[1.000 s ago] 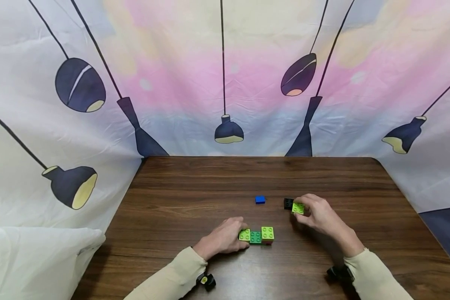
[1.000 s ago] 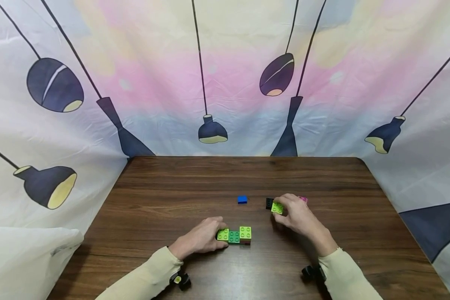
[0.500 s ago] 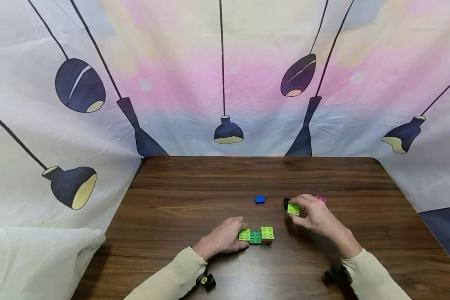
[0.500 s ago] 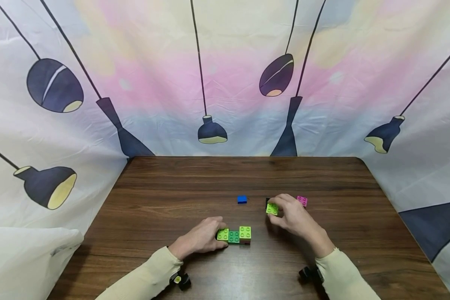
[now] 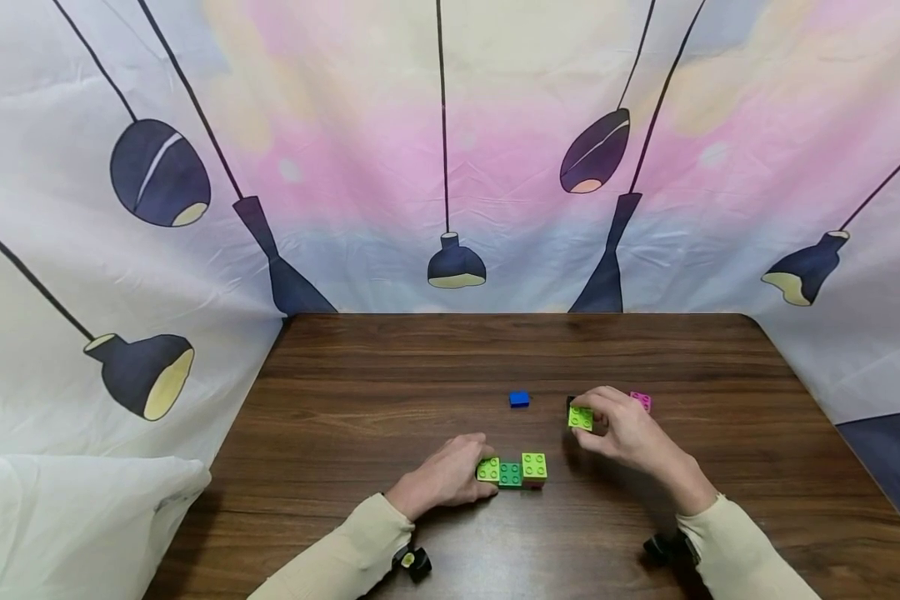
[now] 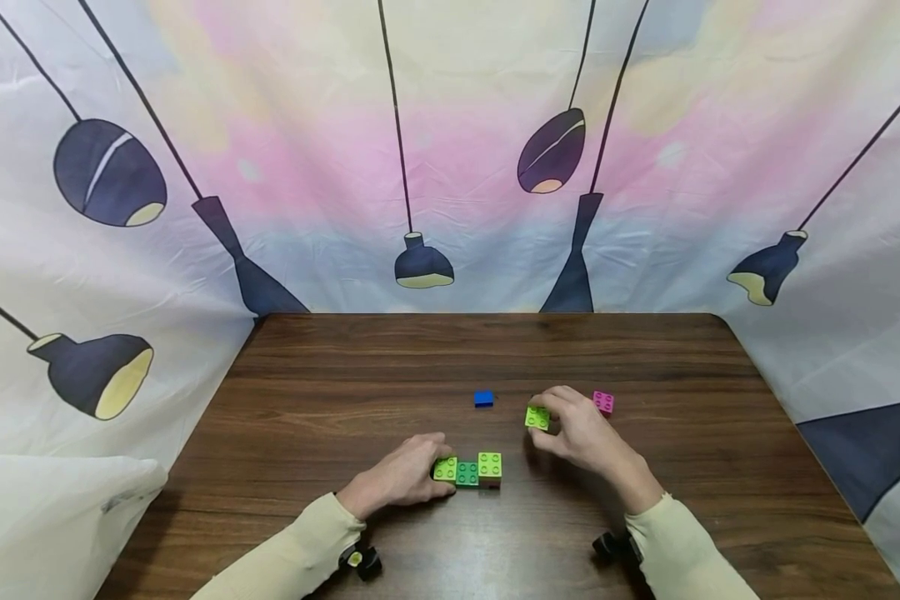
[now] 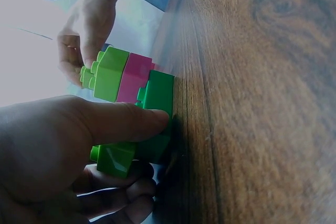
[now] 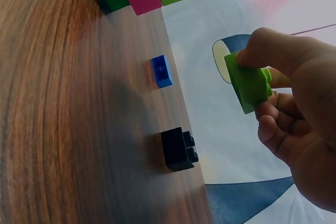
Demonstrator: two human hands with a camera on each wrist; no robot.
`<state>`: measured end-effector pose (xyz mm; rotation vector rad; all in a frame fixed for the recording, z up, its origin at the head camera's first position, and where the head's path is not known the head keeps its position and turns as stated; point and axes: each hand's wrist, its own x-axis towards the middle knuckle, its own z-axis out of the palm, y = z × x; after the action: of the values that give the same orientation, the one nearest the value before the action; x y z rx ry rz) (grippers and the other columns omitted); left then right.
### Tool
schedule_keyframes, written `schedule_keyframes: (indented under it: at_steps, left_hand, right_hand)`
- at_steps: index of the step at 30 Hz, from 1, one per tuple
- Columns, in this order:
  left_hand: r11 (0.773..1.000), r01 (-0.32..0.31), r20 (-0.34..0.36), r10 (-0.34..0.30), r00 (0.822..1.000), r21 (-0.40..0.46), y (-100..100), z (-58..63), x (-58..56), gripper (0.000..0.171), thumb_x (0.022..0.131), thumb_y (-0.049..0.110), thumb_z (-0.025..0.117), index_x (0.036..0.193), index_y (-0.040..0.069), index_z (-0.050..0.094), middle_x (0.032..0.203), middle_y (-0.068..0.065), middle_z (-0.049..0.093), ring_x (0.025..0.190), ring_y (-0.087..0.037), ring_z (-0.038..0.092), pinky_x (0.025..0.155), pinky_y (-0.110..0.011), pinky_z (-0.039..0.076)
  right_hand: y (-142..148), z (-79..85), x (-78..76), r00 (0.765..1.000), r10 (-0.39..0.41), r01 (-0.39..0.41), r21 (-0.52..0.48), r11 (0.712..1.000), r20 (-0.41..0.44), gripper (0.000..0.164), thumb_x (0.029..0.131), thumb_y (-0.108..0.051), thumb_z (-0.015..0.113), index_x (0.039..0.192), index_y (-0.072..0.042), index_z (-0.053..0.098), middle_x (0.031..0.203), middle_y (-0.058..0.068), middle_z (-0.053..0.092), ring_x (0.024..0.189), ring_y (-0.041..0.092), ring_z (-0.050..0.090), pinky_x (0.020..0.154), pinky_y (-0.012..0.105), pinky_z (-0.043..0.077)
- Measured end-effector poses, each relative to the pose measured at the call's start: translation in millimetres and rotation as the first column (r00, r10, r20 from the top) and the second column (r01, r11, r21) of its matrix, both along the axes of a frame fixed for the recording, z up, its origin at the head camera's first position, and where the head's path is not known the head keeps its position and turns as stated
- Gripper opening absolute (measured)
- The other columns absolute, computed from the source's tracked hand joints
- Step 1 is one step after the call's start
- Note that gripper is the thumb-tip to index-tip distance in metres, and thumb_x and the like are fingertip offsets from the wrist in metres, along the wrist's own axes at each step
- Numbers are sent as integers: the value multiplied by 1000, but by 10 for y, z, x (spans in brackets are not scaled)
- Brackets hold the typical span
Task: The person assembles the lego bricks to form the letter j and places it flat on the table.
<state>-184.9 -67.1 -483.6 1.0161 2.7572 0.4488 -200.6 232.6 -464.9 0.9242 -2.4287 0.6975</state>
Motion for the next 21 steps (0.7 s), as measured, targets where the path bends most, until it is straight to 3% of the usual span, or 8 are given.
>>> schedule_keyframes:
  at_steps: [13,21]
  left_hand:
    - [1000,0,-1,0,1000,-11,3,13,7,43,83,34,77,120,12,69,103,1,62,96,-13,60,78,-25,51]
    - [1000,6,-4,-6,1000,-4,0,4,6,41,83,33,77,118,13,70,101,2,61,89,-9,58,73,-23,49]
  right_hand:
    - [-59,13,29,997,72,-72,-33,997,-3,32,69,-11,82,98,-11,69,95,-1,65,70,5,55,59,12,45]
    - [-90,36,35,995,97,-98,-45,994,-31,32,68,-10,81,98,-10,69,94,0,65,71,5,56,60,11,45]
